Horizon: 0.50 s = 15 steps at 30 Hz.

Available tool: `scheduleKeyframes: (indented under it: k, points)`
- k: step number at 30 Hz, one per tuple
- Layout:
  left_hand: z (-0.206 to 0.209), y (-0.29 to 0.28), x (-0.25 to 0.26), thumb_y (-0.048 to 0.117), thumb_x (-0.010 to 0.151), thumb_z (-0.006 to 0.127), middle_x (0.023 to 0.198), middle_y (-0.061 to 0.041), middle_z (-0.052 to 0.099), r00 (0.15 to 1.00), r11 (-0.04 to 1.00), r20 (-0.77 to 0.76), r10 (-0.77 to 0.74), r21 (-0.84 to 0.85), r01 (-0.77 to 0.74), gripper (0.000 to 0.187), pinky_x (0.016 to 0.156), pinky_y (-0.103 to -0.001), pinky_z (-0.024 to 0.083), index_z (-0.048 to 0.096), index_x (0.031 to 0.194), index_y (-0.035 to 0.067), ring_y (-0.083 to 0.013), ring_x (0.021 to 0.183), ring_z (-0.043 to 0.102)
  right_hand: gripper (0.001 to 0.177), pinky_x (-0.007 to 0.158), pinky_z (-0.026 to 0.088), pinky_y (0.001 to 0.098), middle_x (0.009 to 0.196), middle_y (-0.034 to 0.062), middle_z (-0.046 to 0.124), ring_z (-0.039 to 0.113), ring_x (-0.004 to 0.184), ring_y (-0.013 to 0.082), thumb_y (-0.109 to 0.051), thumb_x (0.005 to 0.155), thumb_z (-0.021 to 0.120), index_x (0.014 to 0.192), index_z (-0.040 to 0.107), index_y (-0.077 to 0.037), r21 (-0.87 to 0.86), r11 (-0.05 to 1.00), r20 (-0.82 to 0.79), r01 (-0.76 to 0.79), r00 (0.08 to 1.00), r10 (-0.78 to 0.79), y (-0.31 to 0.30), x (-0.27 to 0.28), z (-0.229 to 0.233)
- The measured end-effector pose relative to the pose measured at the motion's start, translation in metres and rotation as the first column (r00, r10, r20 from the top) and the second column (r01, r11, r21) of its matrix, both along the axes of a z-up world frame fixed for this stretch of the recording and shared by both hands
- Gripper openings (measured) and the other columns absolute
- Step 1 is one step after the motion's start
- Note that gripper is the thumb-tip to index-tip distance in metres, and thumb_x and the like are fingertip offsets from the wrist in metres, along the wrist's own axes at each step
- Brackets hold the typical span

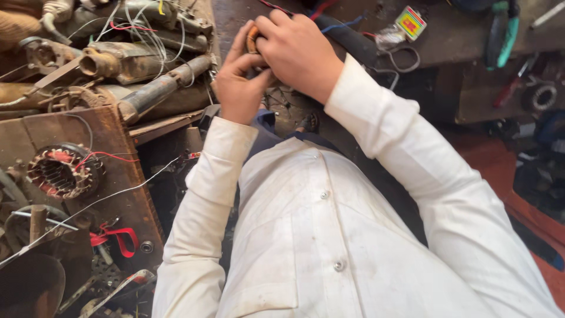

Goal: The person winds a white wire around a cylindrical motor stator core, repeatedly looping and tucking the wire into slots. The person holds the stator with one hand and manipulates the wire with the other, occasionally adjusting the wire's position.

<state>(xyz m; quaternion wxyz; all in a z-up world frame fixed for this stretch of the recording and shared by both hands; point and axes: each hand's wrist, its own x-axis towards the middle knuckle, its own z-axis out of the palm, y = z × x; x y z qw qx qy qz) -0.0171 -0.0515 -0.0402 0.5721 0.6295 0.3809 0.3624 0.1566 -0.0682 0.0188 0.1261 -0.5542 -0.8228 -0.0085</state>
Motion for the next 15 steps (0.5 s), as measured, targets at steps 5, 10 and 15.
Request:
scheduleKeyframes:
  k: [5, 10, 15]
  points:
    - [0.008, 0.007, 0.005, -0.004, 0.077, 0.087, 0.157, -0.016, 0.050, 1.000, 0.999, 0.030, -0.005, -0.043, 0.006, 0.014, 0.113, -0.033, 0.051, 0.079, 0.088, -0.002, -0.0260, 0.137, 0.059, 0.021, 0.077, 0.053, 0.0384, 0.096, 0.0003, 0.069, 0.059, 0.099, 0.0255, -0.022, 0.071, 0.080, 0.089, 0.074, -0.013, -0.305, 0.949, -0.127, -0.083, 0.991, 0.046, 0.007, 0.021, 0.008]
    - [0.007, 0.011, 0.004, -0.003, 0.076, 0.084, 0.158, -0.015, 0.048, 0.995, 0.976, 0.093, -0.022, -0.213, 0.042, 0.017, 0.102, -0.035, 0.056, 0.079, 0.093, -0.002, -0.0269, 0.122, 0.066, 0.029, 0.085, 0.055, 0.0349, 0.102, 0.0004, 0.067, 0.059, 0.103, 0.0231, -0.023, 0.075, 0.080, 0.102, 0.078, -0.013, -0.008, 0.991, -0.093, -0.133, 0.987, 0.132, 0.001, 0.030, 0.005]
    - [-0.001, 0.013, 0.003, -0.006, 0.078, 0.085, 0.159, -0.017, 0.048, 0.990, 0.992, 0.126, -0.057, -0.106, 0.070, 0.016, 0.106, -0.034, 0.056, 0.079, 0.093, -0.006, -0.0249, 0.130, 0.064, 0.021, 0.077, 0.055, 0.0379, 0.100, 0.0069, 0.062, 0.060, 0.100, 0.0255, -0.026, 0.073, 0.083, 0.086, 0.076, -0.012, -0.146, 0.985, -0.066, -0.096, 0.994, 0.087, 0.005, 0.023, 0.001]
